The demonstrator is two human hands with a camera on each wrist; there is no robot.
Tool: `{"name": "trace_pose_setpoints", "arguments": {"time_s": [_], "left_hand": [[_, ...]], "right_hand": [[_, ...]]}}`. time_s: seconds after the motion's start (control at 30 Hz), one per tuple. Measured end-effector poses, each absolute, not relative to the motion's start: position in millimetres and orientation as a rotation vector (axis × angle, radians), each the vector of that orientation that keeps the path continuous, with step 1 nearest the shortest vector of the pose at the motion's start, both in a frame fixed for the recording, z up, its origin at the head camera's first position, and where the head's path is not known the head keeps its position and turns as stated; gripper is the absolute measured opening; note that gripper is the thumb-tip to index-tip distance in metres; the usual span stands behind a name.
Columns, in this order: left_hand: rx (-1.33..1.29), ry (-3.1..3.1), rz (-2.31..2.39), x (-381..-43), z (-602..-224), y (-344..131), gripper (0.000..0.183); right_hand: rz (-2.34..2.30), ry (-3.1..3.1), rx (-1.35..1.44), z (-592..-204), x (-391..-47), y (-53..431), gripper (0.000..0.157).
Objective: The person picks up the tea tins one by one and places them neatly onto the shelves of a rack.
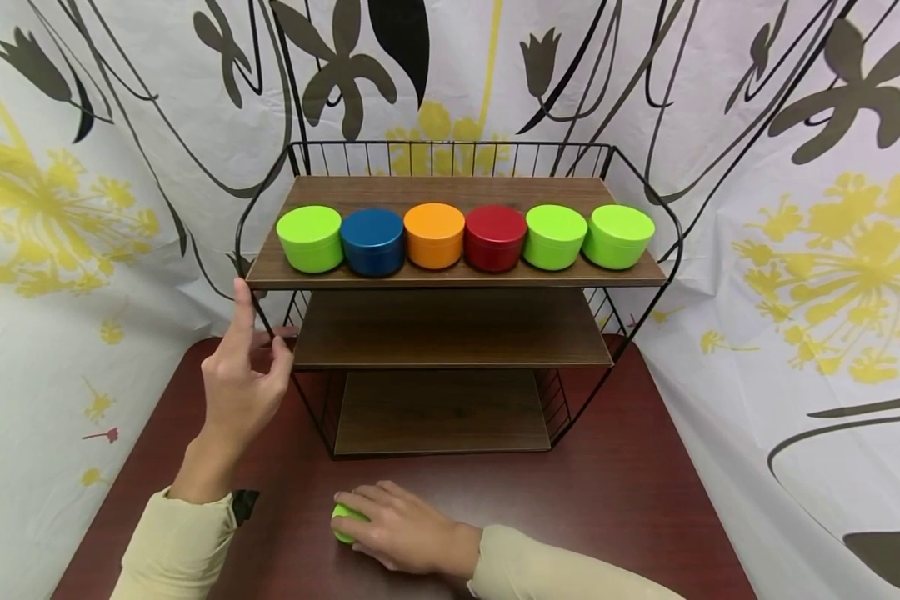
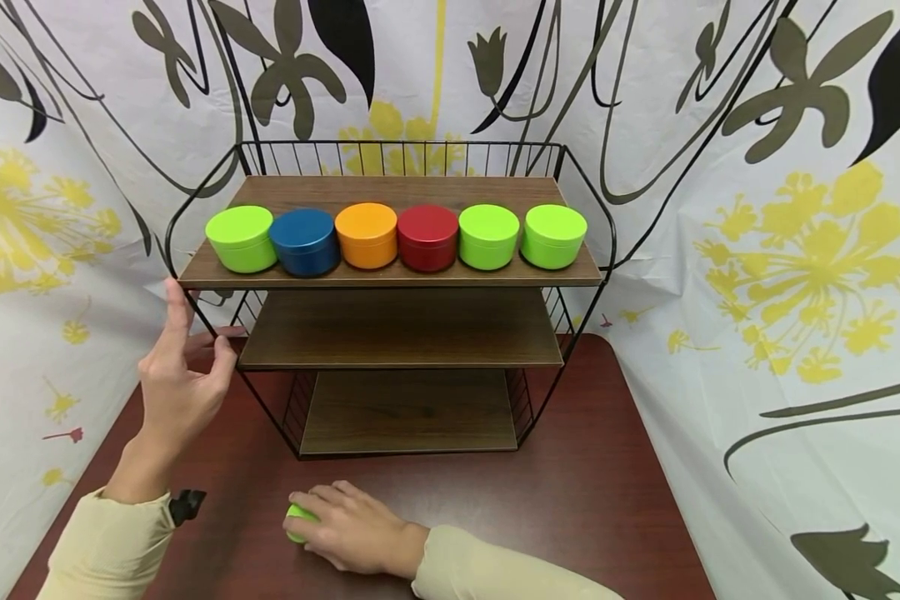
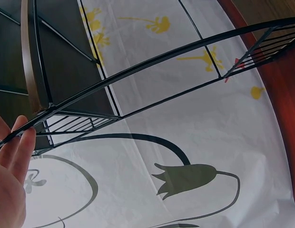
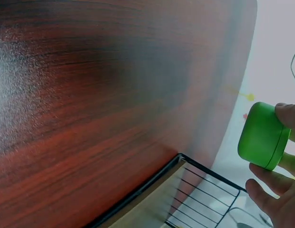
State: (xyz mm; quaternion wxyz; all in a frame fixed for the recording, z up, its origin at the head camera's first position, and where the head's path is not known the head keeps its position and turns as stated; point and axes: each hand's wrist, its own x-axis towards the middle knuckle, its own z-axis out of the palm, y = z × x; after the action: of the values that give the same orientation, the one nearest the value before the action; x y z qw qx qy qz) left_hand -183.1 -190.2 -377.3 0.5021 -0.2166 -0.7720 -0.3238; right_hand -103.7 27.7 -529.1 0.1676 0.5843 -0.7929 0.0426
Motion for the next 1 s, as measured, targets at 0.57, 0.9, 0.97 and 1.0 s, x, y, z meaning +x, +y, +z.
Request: {"name": "trace_pose_setpoints", "arguments": {"time_s": [0.57,0.9,0.97,1.0], "left_hand": [[-0.524,-1.879,-0.774,-182,-377,-191,0.079],[-0.525,-1.879,-0.777,-182,-377,-191,0.078],[-0.526,-1.876,-0.778,-182,-377,-191,0.078],[-0.527,-1.875,-0.777,-182,-377,-190,0.078]], "right_hand": [[0.105,-2.193,1.766,-487,-95,38,0.032],[0.12,-2.16,1.76,-470,-95,45,0.032],[0.125,-2.152,1.757,-467,-95,47,0.032],[0.123,-2.142,1.753,-464,-95,48,0.032]]}}
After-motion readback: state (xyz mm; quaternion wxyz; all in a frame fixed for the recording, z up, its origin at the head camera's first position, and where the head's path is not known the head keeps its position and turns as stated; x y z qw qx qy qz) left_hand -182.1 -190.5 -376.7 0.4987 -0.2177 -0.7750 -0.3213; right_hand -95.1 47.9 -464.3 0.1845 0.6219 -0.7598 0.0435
